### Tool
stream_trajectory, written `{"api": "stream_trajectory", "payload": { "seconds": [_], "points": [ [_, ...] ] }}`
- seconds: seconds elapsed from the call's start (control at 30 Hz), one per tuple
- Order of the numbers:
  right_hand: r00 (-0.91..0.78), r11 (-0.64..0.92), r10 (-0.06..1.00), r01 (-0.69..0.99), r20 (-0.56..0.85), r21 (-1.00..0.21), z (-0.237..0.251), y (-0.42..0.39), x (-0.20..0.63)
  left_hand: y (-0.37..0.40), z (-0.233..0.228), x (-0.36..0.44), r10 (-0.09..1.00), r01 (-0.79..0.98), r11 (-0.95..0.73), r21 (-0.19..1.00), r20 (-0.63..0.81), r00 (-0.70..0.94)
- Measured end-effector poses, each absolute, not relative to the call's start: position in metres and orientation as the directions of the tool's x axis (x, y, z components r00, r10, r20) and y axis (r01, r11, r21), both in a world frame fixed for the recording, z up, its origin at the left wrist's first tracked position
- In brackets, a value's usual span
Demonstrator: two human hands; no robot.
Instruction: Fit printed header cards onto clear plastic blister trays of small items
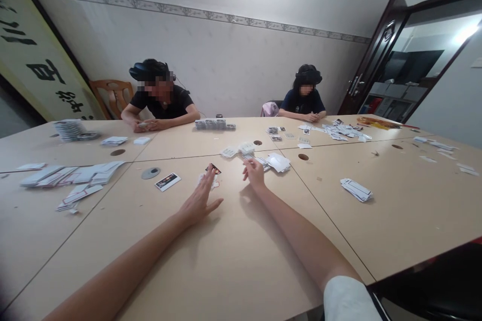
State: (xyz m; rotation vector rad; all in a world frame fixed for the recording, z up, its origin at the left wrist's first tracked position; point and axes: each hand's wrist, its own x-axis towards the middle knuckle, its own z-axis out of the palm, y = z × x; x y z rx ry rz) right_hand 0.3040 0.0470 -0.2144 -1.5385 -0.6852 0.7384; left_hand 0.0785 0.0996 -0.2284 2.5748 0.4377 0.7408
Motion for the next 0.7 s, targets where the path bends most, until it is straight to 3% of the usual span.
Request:
{"api": "stream_trajectory", "payload": {
  "seconds": [0.1,0.2,0.47,0.6,0.7],
  "points": [
    [0.380,-0.087,0.918,-0.095,-0.117,-0.992,-0.213,0.047,0.268,0.100,-0.230,0.081,0.345,0.191,-0.908,0.373,0.404,0.847],
    [0.255,-0.084,0.959,-0.165,-0.125,-0.983,-0.216,0.045,0.245,0.097,-0.229,0.083,0.291,0.184,-0.937,0.296,0.373,0.881],
    [0.286,-0.007,0.956,-0.188,-0.062,-0.982,-0.229,0.048,0.248,0.087,-0.221,0.082,0.270,0.198,-0.951,0.238,0.324,0.907],
    [0.369,0.066,0.929,-0.163,0.001,-0.984,-0.238,0.050,0.252,0.089,-0.219,0.079,0.322,0.251,-0.937,0.242,0.327,0.888],
    [0.457,0.142,0.887,-0.134,0.066,-0.981,-0.242,0.051,0.257,0.095,-0.223,0.077,0.425,0.358,-0.901,0.245,0.333,0.842]
  ]
}}
